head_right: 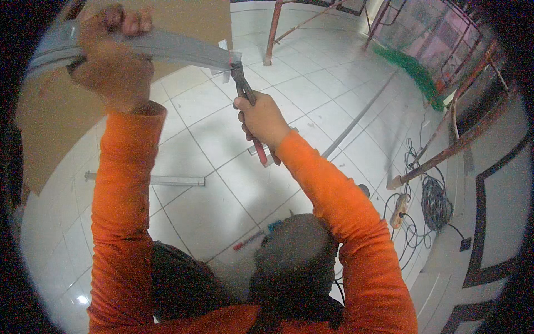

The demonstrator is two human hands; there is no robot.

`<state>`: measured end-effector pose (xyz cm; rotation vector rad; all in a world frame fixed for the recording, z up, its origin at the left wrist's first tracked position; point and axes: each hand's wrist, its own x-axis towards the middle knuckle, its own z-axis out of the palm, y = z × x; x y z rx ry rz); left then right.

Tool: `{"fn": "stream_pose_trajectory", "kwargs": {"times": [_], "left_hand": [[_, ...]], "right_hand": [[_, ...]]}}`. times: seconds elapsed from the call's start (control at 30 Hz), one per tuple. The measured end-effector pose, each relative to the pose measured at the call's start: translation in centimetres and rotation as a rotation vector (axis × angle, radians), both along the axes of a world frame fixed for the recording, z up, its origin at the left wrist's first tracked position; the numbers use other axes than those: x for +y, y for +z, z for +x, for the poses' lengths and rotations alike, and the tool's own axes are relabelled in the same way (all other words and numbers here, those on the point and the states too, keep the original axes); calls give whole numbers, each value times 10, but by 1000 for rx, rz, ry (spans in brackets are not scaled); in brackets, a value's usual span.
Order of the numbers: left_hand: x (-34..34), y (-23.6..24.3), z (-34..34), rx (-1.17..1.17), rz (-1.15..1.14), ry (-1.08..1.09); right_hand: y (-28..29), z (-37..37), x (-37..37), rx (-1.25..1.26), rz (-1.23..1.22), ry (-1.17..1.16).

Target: The person cuts a metal profile using an angle grinder and then uses pliers to remove a piece.

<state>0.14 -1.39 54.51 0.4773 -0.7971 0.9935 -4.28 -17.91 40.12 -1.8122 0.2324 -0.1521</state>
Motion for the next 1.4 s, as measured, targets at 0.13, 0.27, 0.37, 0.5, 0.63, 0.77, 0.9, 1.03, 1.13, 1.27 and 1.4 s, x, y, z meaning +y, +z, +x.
{"fn": "stream_pose_trajectory", "kwargs": {"times": [0.13,0.27,0.37,0.5,0.63,0.77,0.9,1.03,1.13,1.27,1.4], "left_hand": [[-13,-3,11,-81,104,194],[-19,-3,22,-50,103,172],[-29,-14,35,-15,102,181],[-50,-53,56,-108,306,658],[-76,-74,56,-263,478,593],[-80,-97,68,-102,600,528],[-41,-85,133,55,352,891],[51,-78,174,255,701,1843],[72,-60,154,516,508,581],[125,-95,192,1014,140,-63],[95,-120,180,1107,125,-243]], "right_hand": [[-13,14,6,-57,-50,-56],[-29,38,5,-141,-284,-179],[-35,54,12,-128,-453,-231],[-47,79,15,-117,-638,-246],[-77,100,7,-216,-672,-246],[-77,94,10,74,-689,-30],[-93,71,-2,250,-554,210],[-115,28,-36,103,176,167],[-75,-19,-41,233,557,25],[-52,-50,-21,119,609,28],[-43,-82,-23,70,235,42]]}}
